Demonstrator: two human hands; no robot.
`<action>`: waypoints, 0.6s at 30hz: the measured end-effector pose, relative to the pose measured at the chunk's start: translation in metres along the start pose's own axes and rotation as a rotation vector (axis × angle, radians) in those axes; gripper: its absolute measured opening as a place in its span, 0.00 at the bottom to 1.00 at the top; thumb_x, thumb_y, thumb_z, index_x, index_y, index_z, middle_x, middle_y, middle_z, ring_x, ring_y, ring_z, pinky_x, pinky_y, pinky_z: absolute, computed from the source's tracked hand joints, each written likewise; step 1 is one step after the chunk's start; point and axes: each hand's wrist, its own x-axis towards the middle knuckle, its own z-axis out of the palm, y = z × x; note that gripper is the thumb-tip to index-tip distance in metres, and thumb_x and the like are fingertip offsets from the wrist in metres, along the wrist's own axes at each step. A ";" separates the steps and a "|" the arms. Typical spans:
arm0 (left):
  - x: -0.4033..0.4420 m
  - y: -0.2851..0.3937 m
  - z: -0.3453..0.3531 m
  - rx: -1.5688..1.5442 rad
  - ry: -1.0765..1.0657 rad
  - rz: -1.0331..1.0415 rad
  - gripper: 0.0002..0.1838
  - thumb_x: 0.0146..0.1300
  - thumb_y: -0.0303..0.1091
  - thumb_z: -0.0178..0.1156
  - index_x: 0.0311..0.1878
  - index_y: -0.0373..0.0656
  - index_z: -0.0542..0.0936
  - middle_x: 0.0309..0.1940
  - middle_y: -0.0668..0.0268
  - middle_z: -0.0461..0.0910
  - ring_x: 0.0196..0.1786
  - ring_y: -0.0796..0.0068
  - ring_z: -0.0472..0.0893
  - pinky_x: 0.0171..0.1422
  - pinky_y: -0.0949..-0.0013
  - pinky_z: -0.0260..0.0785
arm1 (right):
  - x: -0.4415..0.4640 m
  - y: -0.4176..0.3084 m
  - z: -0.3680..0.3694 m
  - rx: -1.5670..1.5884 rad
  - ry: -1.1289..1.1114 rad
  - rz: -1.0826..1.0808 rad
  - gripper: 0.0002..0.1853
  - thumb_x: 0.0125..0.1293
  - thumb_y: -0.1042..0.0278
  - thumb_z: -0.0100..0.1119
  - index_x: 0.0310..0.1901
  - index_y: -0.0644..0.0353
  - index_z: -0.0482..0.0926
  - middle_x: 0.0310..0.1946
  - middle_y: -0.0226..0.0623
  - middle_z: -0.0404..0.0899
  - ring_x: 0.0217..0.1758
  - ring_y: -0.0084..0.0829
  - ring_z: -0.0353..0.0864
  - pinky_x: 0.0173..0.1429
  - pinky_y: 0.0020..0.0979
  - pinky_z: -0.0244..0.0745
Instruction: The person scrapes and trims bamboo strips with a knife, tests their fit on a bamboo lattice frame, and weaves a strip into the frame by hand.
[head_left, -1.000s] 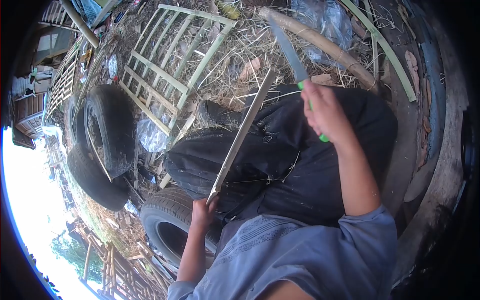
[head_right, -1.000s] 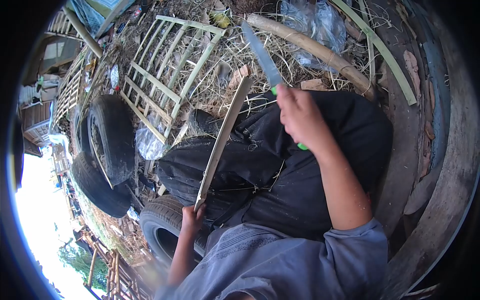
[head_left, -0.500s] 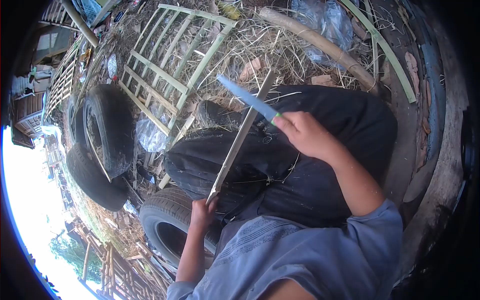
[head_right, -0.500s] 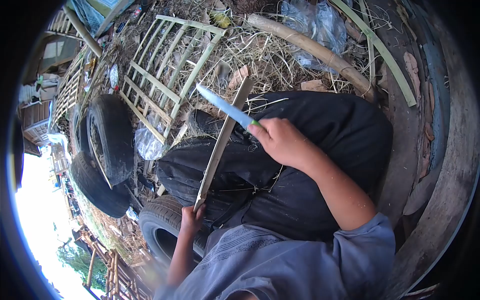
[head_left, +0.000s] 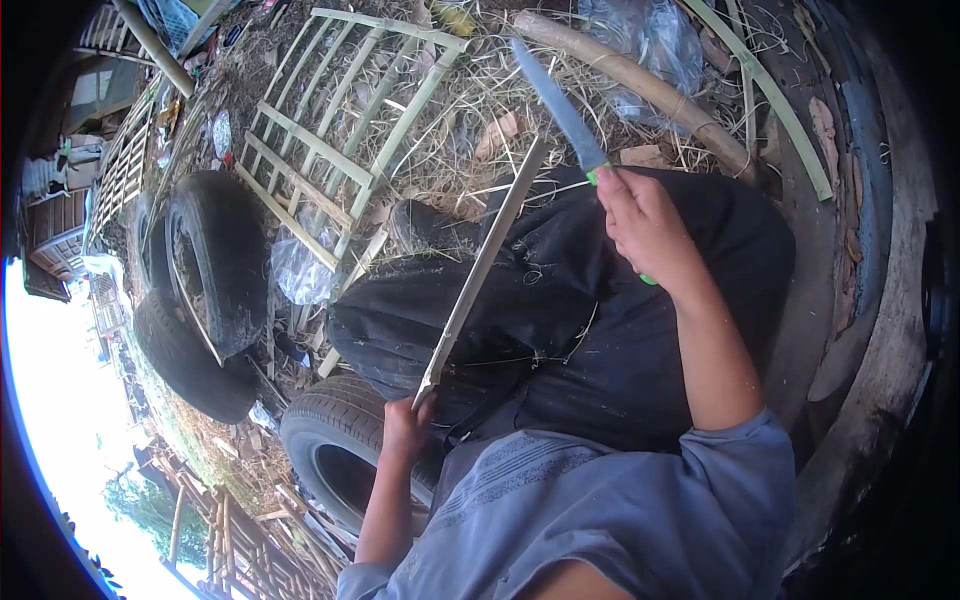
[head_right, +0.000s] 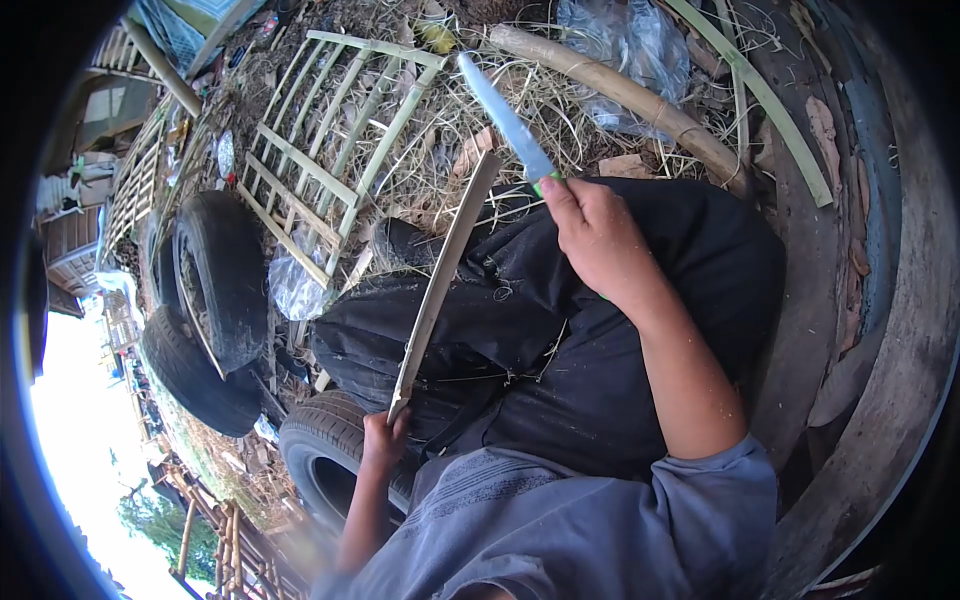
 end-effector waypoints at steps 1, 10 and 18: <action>0.000 0.000 0.000 -0.003 0.000 -0.002 0.16 0.62 0.37 0.63 0.25 0.32 0.80 0.16 0.49 0.76 0.21 0.55 0.81 0.28 0.59 0.70 | -0.002 0.003 0.004 -0.091 -0.116 -0.056 0.24 0.75 0.52 0.46 0.29 0.67 0.75 0.15 0.41 0.71 0.18 0.31 0.70 0.28 0.38 0.66; 0.000 -0.014 0.004 0.073 0.018 0.026 0.18 0.62 0.38 0.64 0.23 0.32 0.79 0.16 0.47 0.76 0.22 0.51 0.81 0.28 0.58 0.69 | -0.001 -0.006 0.000 -0.027 -0.078 0.023 0.23 0.75 0.54 0.47 0.28 0.67 0.73 0.14 0.38 0.65 0.18 0.30 0.63 0.27 0.38 0.63; 0.001 -0.006 0.004 0.041 0.032 0.016 0.19 0.62 0.39 0.64 0.24 0.31 0.79 0.16 0.46 0.74 0.21 0.49 0.79 0.28 0.58 0.69 | 0.000 -0.008 -0.003 -0.034 -0.029 0.021 0.24 0.75 0.54 0.47 0.29 0.69 0.72 0.15 0.44 0.64 0.19 0.36 0.63 0.29 0.39 0.63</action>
